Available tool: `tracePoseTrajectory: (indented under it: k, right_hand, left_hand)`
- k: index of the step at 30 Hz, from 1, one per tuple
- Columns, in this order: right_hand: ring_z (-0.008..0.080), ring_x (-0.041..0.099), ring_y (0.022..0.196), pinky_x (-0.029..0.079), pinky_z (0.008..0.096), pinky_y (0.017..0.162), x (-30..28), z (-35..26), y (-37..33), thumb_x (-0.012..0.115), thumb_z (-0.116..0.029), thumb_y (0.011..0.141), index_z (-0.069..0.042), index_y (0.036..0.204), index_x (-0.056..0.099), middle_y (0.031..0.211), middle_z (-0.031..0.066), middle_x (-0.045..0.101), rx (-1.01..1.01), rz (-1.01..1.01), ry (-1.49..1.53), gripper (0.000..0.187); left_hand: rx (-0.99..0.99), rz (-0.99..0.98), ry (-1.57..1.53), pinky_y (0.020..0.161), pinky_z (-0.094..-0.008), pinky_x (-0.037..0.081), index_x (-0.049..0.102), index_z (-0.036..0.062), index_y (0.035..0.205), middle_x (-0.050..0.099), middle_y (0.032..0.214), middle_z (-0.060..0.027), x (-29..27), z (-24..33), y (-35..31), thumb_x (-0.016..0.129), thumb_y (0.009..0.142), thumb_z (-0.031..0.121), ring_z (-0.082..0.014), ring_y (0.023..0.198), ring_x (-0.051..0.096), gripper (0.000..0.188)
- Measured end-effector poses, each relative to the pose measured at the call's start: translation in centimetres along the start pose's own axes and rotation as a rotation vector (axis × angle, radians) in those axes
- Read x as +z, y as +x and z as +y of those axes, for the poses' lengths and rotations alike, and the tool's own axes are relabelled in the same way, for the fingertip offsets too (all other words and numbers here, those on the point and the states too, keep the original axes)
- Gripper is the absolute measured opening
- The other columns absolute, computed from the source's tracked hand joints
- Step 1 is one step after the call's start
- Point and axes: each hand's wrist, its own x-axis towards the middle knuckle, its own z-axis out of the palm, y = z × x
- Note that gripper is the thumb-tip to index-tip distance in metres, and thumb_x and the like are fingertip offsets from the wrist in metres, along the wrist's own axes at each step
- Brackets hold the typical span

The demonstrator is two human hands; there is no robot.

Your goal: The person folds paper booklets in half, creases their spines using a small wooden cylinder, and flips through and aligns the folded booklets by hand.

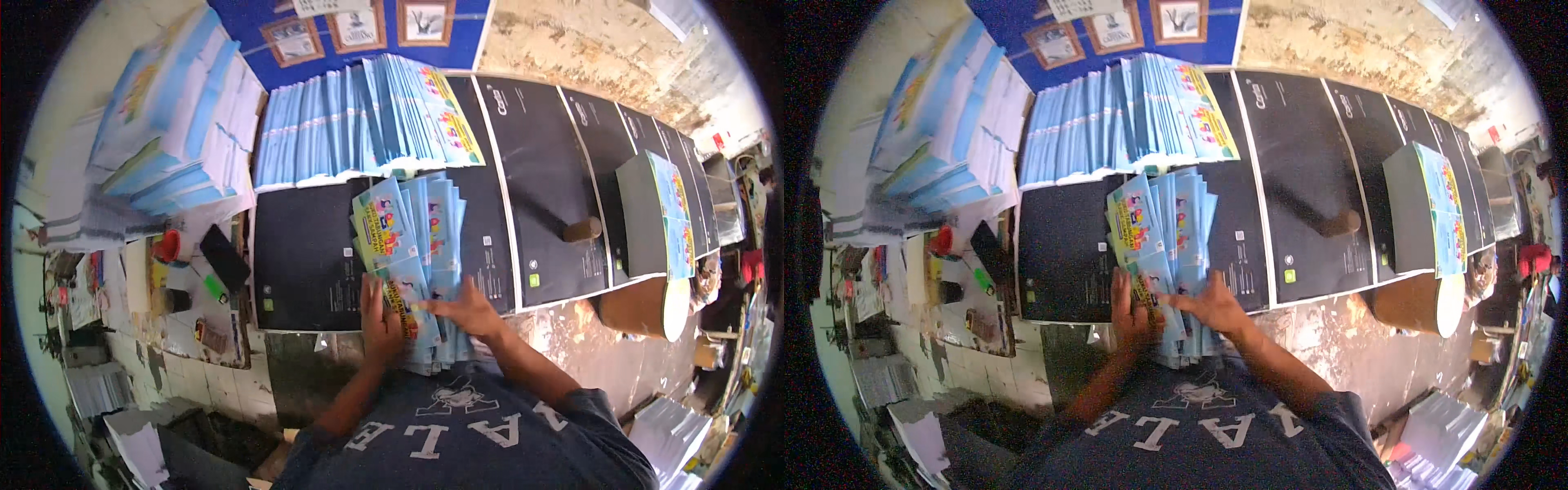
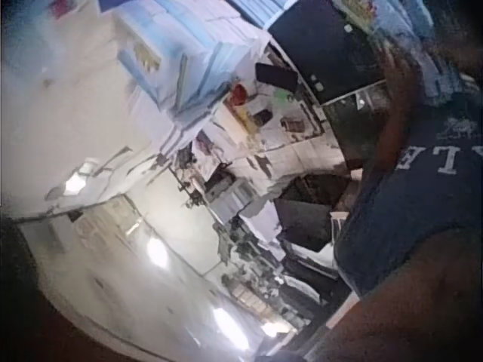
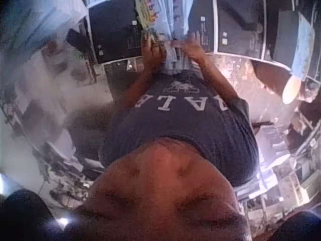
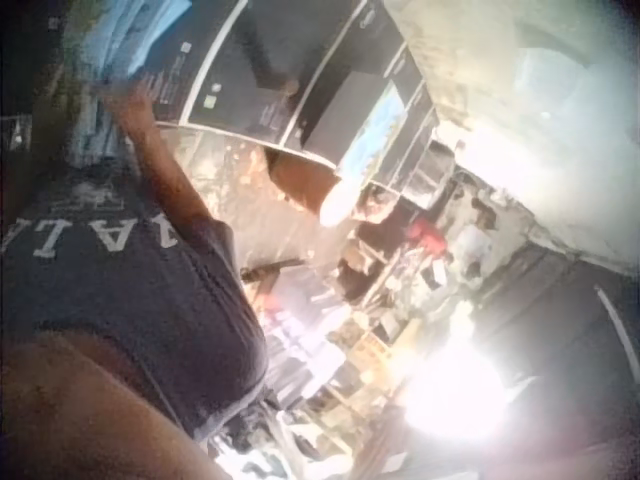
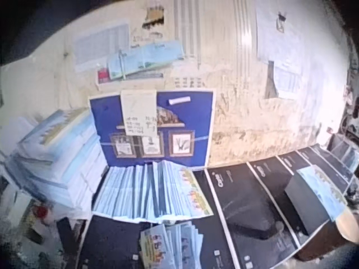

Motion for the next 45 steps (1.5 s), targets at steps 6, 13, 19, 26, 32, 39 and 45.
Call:
tracePoseTrajectory:
  k: [6,13,19,26,32,39,45]
  right_hand:
    - [0.0381,0.066,0.103,0.052,0.0426,0.091,3.6,-0.4,0.5,0.087,-0.045,0.067,0.012,0.126,0.045,0.108,0.0271,0.067,-0.196,-0.02,-0.151,0.092]
    - [0.0464,0.065,0.099,0.053,0.0488,0.086,0.2,-5.7,-1.2,0.076,-0.033,0.076,0.005,0.131,0.042,0.102,0.0328,0.066,-0.296,0.01,-0.482,0.074]
    - [0.0362,0.068,0.09,0.053,0.0459,0.077,-7.1,-13.1,-4.8,0.076,-0.022,0.071,-0.007,0.128,0.05,0.094,0.0175,0.068,-0.73,0.077,-1.004,0.065]
    - [0.0329,0.057,0.112,0.043,0.0445,0.098,-7.0,-6.4,0.0,0.072,-0.015,0.063,-0.007,0.134,0.05,0.114,0.0144,0.061,-0.749,0.048,-1.157,0.074]
    - [0.0319,0.055,0.118,0.042,0.0446,0.099,-9.3,-8.9,-2.2,0.075,-0.025,0.065,-0.007,0.139,0.046,0.121,0.0149,0.059,-0.662,-0.029,-1.15,0.082]
    - [0.0315,0.053,0.119,0.037,0.0459,0.105,-8.8,-7.8,-2.0,0.074,-0.023,0.064,-0.007,0.146,0.04,0.124,0.0134,0.057,-0.643,-0.043,-1.18,0.09]
    - [0.0299,0.051,0.119,0.032,0.0487,0.107,-7.8,-6.0,-0.7,0.076,-0.023,0.064,-0.009,0.147,0.038,0.126,0.012,0.055,-0.758,0.049,-1.163,0.092]
  left_hand:
    - [0.001,0.027,-0.075,0.118,-0.0515,0.023,0.037,-0.0033,0.144,0.022,0.154,-0.0316,0.4,0.2,-1.0,0.046,0.088,0.005,-0.0469,0.143,0.025,0.057]
    - [0.255,0.192,0.01,0.116,-0.0536,0.021,0.038,-0.0055,0.142,0.022,0.153,-0.0329,-1.4,1.6,0.7,0.062,0.087,0.013,-0.0473,0.142,0.024,0.062]
    - [0.538,0.114,0.792,0.113,-0.0633,0.014,0.04,0.0066,0.145,0.028,0.155,-0.0245,-10.2,17.8,4.2,0.083,0.067,0.047,-0.0432,0.145,0.023,0.098]
    - [0.369,-0.498,0.655,0.104,-0.0533,0.038,0.041,0.009,0.144,0.057,0.126,-0.016,-4.5,9.9,9.5,0.085,0.064,0.041,-0.0374,0.118,0.054,0.097]
    - [0.374,-0.462,0.715,0.098,-0.0488,0.042,0.043,0.0138,0.144,0.059,0.114,-0.0127,-5.5,12.9,9.4,0.085,0.065,0.038,-0.0345,0.108,0.057,0.093]
    - [0.362,-0.573,0.661,0.101,-0.0509,0.038,0.043,0.0148,0.145,0.056,0.118,-0.0139,-4.9,11.7,9.6,0.084,0.065,0.032,-0.0346,0.113,0.054,0.091]
    - [0.463,-0.428,0.653,0.099,-0.0498,0.039,0.047,0.0131,0.142,0.057,0.114,-0.0125,-3.7,9.6,9.8,0.082,0.063,0.024,-0.033,0.109,0.055,0.087]
